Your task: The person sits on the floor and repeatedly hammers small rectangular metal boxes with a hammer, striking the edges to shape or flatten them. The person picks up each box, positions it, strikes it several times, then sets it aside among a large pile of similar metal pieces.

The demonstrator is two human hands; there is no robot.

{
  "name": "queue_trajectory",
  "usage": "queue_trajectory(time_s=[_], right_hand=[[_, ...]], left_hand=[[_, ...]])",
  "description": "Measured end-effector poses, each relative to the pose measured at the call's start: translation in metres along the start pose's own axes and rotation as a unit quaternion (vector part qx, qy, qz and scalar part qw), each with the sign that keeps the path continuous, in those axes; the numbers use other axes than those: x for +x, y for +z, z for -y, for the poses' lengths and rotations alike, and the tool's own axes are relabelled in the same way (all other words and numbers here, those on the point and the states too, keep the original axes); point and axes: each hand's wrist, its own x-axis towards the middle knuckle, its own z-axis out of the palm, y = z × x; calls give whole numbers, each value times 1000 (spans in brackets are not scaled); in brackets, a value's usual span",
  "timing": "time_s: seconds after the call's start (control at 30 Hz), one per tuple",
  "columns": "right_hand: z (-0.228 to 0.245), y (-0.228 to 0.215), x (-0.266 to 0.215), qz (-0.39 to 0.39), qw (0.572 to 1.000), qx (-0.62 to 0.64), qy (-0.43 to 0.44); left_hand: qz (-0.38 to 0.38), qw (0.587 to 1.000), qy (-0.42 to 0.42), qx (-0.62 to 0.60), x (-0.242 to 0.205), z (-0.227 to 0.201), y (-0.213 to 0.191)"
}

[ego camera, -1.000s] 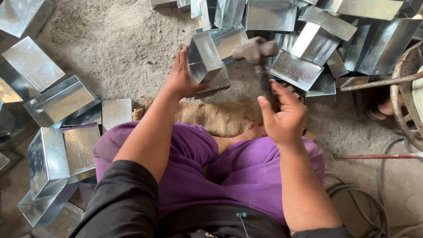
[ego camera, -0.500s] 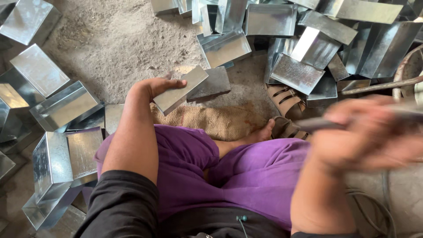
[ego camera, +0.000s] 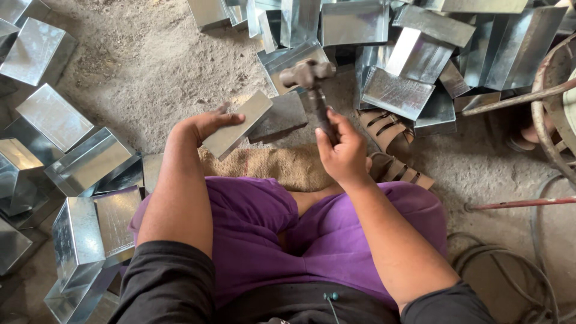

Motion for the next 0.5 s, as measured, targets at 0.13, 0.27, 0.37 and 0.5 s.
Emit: queue_trajectory(time_s=[0.13, 0.27, 0.37, 0.5], right_hand=[[-14, 12, 4, 84, 996, -24, -35], [-28, 4, 8, 91, 986, -8, 143], [-34, -9, 8, 61, 987, 4, 149], [-35, -20, 20, 34, 991, 47, 121]], left_hand=[[-28, 999, -19, -26, -28, -25, 5], [-116, 970, 78, 199, -52, -48, 24], [-180, 905, 113, 368, -62, -57, 42], [-159, 890, 83, 418, -66, -74, 56]])
